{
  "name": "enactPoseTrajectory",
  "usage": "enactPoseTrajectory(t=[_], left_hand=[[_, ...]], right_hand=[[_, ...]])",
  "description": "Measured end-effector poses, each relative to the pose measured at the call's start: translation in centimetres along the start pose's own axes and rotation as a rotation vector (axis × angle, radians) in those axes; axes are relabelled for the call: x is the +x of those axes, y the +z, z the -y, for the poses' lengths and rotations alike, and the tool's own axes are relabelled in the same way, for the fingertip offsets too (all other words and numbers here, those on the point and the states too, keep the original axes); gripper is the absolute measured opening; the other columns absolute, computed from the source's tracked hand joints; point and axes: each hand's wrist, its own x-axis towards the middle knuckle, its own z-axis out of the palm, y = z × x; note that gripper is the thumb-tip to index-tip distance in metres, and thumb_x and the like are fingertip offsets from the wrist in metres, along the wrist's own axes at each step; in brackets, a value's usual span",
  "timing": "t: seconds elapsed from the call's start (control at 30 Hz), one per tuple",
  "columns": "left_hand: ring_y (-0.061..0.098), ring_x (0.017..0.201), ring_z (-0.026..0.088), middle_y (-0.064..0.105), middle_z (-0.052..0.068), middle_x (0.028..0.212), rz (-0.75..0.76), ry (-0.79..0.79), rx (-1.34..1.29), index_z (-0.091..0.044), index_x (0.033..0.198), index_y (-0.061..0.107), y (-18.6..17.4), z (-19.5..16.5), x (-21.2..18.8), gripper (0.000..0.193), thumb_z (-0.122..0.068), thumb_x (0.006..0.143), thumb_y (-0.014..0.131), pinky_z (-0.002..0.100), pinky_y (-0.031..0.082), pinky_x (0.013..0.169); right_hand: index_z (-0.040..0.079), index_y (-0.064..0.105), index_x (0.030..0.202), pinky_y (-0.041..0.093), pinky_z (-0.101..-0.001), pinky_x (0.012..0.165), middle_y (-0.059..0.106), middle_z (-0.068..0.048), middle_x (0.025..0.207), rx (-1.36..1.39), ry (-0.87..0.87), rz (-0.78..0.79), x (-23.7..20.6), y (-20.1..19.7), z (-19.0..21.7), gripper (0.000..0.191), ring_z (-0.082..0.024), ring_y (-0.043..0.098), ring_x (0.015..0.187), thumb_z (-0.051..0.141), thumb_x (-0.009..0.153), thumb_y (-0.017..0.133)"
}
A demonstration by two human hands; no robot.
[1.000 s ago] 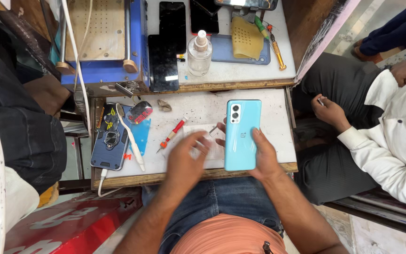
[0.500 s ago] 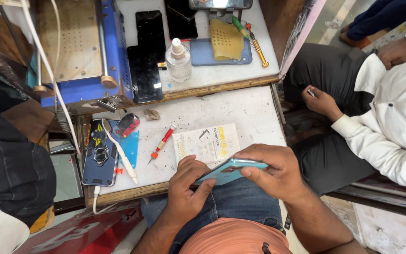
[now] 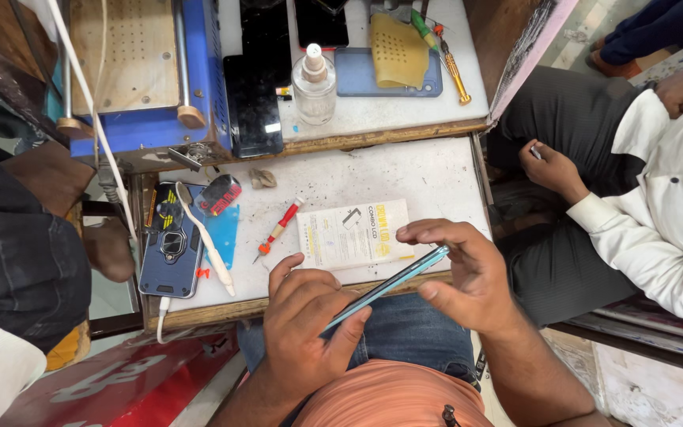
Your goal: The person cleans the back of a light blue phone with a wipe, then sprays and wipes the front screen. They handle a black phone battery and place it on the workbench. The person also wipes the screen of a white phone.
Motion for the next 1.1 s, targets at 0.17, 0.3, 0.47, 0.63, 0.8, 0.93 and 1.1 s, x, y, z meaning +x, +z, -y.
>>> enactPoseTrajectory(t=[0.17, 0.3, 0.47, 0.63, 0.8, 0.93, 1.1], left_hand=[[0.066, 0.087, 0.019, 0.065, 0.0, 0.08, -0.004, 0.032, 0.061, -0.009, 0.092, 0.072, 0.3, -0.4, 0.1, 0.015, -0.019, 0.085, 0.08, 0.052, 0.039, 0.11], [0.066, 0.088, 0.019, 0.065, -0.001, 0.082, -0.007, 0.044, 0.104, -0.009, 0.095, 0.072, 0.5, -0.1, -0.2, 0.017, -0.02, 0.085, 0.08, 0.052, 0.037, 0.112], [0.066, 0.09, 0.018, 0.063, -0.002, 0.083, -0.01, 0.055, 0.126, -0.01, 0.096, 0.072, 0.7, 0.2, -0.4, 0.017, -0.021, 0.086, 0.08, 0.054, 0.035, 0.114], [0.065, 0.092, 0.018, 0.064, -0.002, 0.084, 0.0, 0.073, 0.126, -0.011, 0.097, 0.072, 0.9, 0.4, -0.3, 0.016, -0.02, 0.086, 0.08, 0.055, 0.033, 0.115], [0.065, 0.098, 0.02, 0.062, -0.001, 0.089, 0.042, 0.142, 0.229, -0.009, 0.101, 0.073, 0.5, 0.7, -0.3, 0.021, -0.021, 0.087, 0.082, 0.06, 0.031, 0.115], [0.063, 0.106, 0.023, 0.061, 0.001, 0.092, 0.092, 0.207, 0.346, -0.009, 0.104, 0.074, 0.4, 0.9, 0.1, 0.024, -0.02, 0.085, 0.083, 0.065, 0.029, 0.115], [0.061, 0.113, 0.025, 0.063, 0.0, 0.098, 0.141, 0.189, 0.383, -0.012, 0.107, 0.074, 0.3, 0.3, 1.3, 0.027, -0.026, 0.087, 0.084, 0.066, 0.029, 0.115]], right_hand=[[0.002, 0.059, 0.118, 0.05, -0.0429, 0.111, 0.067, -0.02, 0.124, -0.085, 0.022, -0.068, 0.0, 1.5, 0.5, 0.029, -0.027, 0.062, 0.127, 0.018, 0.096, 0.07], [0.003, 0.062, 0.112, 0.049, -0.0434, 0.111, 0.068, -0.019, 0.121, 0.037, 0.068, -0.156, 0.4, 2.2, 0.1, 0.026, -0.027, 0.063, 0.123, 0.025, 0.104, 0.051], [0.001, 0.059, 0.12, 0.047, -0.0435, 0.109, 0.064, -0.023, 0.131, -0.11, 0.035, -0.12, 0.2, 1.9, -0.2, 0.037, -0.028, 0.06, 0.124, 0.031, 0.104, 0.046], [0.004, 0.065, 0.123, 0.048, -0.0464, 0.12, 0.072, -0.015, 0.124, -0.22, -0.06, -0.046, 0.7, 0.6, -0.7, 0.029, -0.031, 0.063, 0.133, 0.029, 0.111, 0.056], [0.007, 0.066, 0.124, 0.044, -0.048, 0.119, 0.068, -0.017, 0.13, -0.354, -0.184, -0.036, 2.0, -0.8, 0.5, 0.038, -0.034, 0.057, 0.136, 0.039, 0.104, 0.061], [0.014, 0.075, 0.107, 0.046, -0.0482, 0.109, 0.07, -0.019, 0.122, -0.772, -0.333, 0.182, 2.7, -0.8, 1.8, 0.035, -0.041, 0.052, 0.13, 0.038, 0.083, 0.081], [0.017, 0.08, 0.103, 0.046, -0.0489, 0.111, 0.078, 0.003, 0.108, -0.88, -0.425, 0.226, 3.3, -0.7, 1.1, 0.02, -0.026, 0.063, 0.127, 0.019, 0.083, 0.081]])
